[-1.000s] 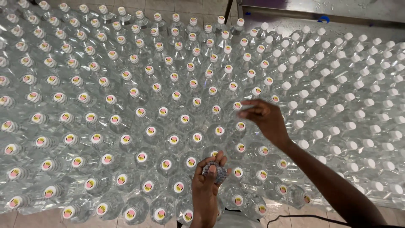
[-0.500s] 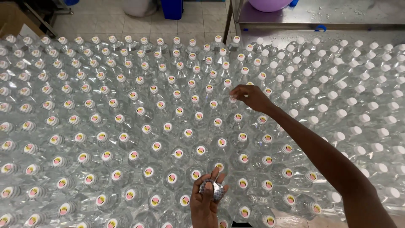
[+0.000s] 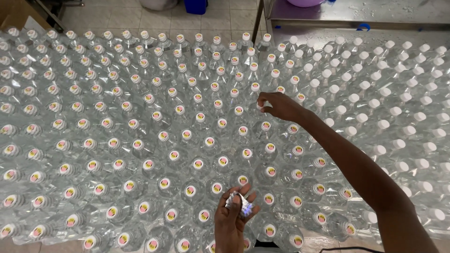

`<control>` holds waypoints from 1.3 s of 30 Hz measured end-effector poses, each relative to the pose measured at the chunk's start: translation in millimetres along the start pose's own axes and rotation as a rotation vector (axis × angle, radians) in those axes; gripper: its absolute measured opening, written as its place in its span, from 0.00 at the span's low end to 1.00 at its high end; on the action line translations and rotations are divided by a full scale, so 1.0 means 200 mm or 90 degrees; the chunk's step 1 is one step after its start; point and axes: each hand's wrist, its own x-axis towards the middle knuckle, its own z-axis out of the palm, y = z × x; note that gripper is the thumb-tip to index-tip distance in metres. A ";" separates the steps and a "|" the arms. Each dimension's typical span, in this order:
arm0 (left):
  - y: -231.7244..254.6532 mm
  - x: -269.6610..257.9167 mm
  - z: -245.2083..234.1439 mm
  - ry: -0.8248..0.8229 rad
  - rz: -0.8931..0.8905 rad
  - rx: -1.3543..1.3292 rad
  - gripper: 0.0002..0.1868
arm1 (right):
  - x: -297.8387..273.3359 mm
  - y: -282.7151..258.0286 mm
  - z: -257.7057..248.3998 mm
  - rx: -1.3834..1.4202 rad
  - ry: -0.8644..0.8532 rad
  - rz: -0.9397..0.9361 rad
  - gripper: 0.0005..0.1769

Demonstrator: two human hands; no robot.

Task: Applying small circular labels to the caps of bottled water

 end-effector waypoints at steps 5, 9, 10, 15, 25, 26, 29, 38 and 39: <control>0.01 -0.03 0.05 0.004 0.017 0.035 0.22 | -0.01 -0.12 -0.05 -0.034 -0.088 0.052 0.12; 0.04 -0.02 0.05 -0.015 0.051 0.070 0.15 | -0.23 -0.48 -0.04 -0.029 0.039 0.048 0.17; 0.01 0.00 0.03 -0.031 0.067 0.053 0.12 | -0.31 -0.60 -0.05 0.052 0.073 0.063 0.23; -0.05 0.07 0.04 -0.064 0.123 -0.001 0.12 | -0.69 -0.99 0.10 0.320 -0.048 0.068 0.24; -0.03 -0.02 0.17 -0.063 0.056 0.072 0.08 | -0.89 -1.08 0.12 0.542 0.148 0.249 0.19; -0.06 -0.01 0.16 -0.077 0.048 0.077 0.08 | -0.91 -1.07 0.15 0.536 0.163 0.255 0.19; -0.12 0.01 0.16 -0.107 0.076 0.055 0.05 | -0.94 -1.07 0.22 0.648 0.199 0.253 0.20; -0.11 0.10 0.08 -0.074 0.029 -0.064 0.14 | -0.70 -0.69 0.00 0.504 0.307 0.274 0.25; -0.11 0.12 0.06 -0.054 0.012 -0.089 0.16 | -0.64 -0.55 -0.03 0.411 0.327 0.247 0.19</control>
